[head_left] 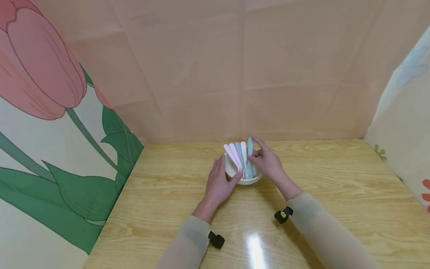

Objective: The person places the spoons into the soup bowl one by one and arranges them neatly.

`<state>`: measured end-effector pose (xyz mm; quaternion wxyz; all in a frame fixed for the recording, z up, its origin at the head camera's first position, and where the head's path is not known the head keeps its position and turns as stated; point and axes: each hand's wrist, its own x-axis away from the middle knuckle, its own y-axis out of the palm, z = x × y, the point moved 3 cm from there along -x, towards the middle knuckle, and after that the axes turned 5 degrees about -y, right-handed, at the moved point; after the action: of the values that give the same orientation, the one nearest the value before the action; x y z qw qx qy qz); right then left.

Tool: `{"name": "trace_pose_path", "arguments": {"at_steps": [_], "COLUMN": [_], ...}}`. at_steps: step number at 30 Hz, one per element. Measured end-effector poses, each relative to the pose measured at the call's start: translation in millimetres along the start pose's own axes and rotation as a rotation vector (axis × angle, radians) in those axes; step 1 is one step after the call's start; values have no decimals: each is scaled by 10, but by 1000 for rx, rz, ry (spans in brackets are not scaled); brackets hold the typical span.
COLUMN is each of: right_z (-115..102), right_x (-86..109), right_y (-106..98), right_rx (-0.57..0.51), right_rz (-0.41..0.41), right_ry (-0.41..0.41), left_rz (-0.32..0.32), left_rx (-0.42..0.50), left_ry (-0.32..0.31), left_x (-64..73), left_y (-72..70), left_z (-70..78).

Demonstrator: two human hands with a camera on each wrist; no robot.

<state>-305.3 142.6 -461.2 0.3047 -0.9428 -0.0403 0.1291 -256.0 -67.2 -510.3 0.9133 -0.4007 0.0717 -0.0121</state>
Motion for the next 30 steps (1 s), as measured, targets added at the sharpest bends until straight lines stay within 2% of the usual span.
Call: {"name": "trace_pose_path", "arguments": {"at_steps": [10, 19, 30], "right_z": [-10, -2, -51], "right_x": [-27, -58, -23], "right_y": [25, 62, 85], "right_rx": [97, 128, 197], "right_rz": [12, 13, 32], "right_ry": [29, 70, 46], "left_rz": [3, -2, -2], "left_rx": [-10, -10, -9], "left_ry": [-2, -10, -12], "left_x": [-8, -10, -11], "left_y": [8, 8, 8], "left_z": [-10, -3, -3]}}
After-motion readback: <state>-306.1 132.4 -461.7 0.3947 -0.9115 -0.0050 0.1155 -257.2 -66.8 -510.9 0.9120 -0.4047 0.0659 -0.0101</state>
